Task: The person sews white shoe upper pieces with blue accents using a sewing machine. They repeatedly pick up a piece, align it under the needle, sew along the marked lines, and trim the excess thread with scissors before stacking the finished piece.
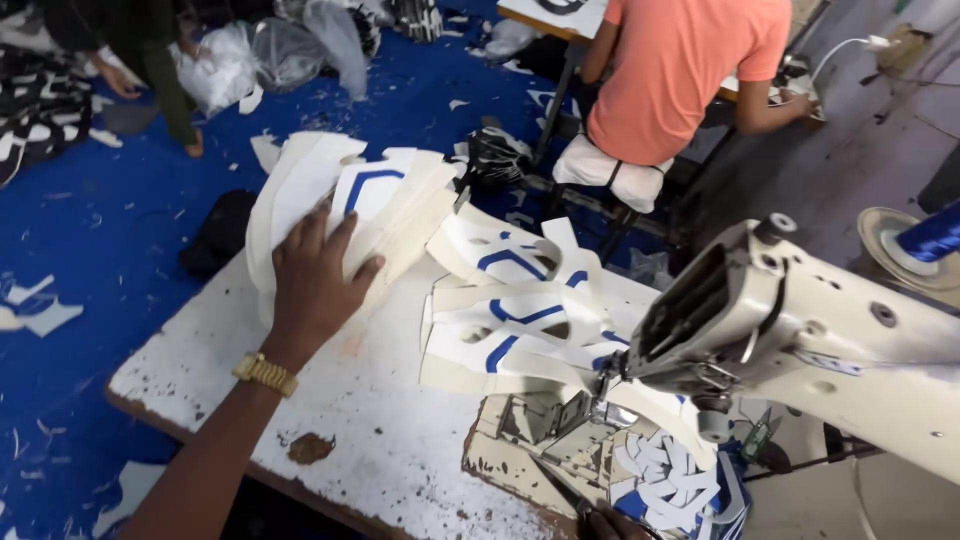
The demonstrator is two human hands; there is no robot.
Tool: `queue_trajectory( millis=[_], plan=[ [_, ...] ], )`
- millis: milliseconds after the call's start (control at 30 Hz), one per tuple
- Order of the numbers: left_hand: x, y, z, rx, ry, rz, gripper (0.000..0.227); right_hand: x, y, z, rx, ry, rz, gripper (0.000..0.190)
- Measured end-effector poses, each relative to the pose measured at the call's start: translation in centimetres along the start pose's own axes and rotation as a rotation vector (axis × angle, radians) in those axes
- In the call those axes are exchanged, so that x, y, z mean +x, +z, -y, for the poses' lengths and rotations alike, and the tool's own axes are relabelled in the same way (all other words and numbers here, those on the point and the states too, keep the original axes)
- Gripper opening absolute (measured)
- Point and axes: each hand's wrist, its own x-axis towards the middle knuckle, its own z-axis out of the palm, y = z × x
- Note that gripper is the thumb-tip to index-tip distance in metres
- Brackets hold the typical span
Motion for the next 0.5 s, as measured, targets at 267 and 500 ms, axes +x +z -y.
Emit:
queue_trajectory(
  millis=[267,500],
  plan=[
    [2.0,-2.9,2.0,-0.084,-0.001,0.163,0.044,14.1,-11.7,16.9,-0.171,0.07,-0.013,0.031],
    [3.0,-4.3,3.7,0.064,0.243,-0.048,0.017,21.6,-20.4,28.7,-0.167,0.299,-0.004,0.036]
  ],
)
